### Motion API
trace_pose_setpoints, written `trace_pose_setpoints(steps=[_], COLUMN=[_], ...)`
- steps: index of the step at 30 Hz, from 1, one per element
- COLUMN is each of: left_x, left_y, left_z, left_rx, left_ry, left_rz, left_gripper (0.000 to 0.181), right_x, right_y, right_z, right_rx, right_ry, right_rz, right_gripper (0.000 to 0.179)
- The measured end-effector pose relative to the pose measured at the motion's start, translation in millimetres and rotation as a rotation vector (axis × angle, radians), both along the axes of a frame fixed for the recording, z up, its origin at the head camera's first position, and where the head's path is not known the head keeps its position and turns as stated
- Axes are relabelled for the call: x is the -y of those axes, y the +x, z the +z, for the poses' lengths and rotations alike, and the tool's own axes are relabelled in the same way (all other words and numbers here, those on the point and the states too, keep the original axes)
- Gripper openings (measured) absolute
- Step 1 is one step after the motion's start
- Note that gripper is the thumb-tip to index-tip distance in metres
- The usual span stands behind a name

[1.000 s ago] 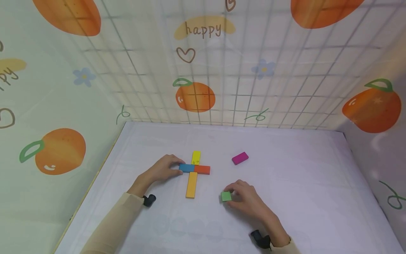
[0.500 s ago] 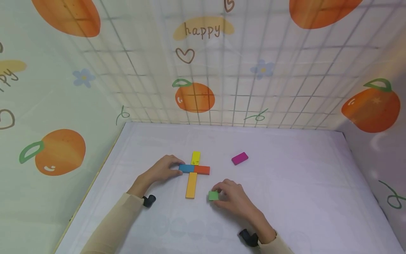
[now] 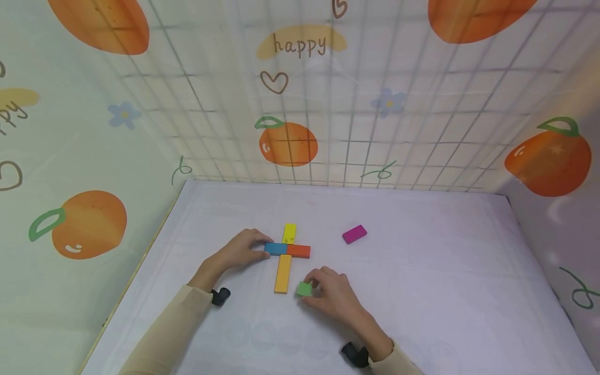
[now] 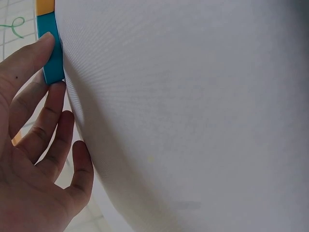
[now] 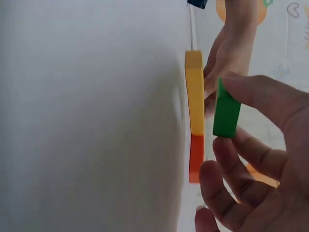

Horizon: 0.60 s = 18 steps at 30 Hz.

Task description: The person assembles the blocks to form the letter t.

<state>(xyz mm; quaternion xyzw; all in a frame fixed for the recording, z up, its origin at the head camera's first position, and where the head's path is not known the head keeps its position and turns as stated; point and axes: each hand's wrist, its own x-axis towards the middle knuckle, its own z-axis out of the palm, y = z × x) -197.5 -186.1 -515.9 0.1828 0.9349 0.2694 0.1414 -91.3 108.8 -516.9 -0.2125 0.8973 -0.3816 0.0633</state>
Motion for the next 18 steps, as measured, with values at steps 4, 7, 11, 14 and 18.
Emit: trace_pose_setpoints(steps=[4,7,11,14,18], left_x=[-0.1,-0.4,-0.5,-0.1,0.7], left_y=[0.6,1.1,1.4,1.3,0.8], left_z=[0.8,1.6,3.0,3.2,2.4], left_rx=[0.001,0.005,0.004,0.003,-0.006], left_ry=[0.002,-0.005,-0.005,0.000,0.011], left_rz=[0.000,0.002,-0.002,-0.004,-0.015], left_gripper=[0.034,0.034,0.034,0.034,0.034], right_x=[7.3,12.7,20.4,25.7,31.2], right_y=[2.2,4.5,7.4,9.7,12.2], right_z=[-1.3,-2.4,-2.7,-1.4,-0.7], right_rx=[0.018,0.034,0.047,0.060,0.056], right_ry=[0.021,0.033,0.055,0.067,0.092], right_rz=[-0.015,-0.011,0.014,0.025,0.015], right_gripper=[0.033,0.033,0.033,0.033,0.033])
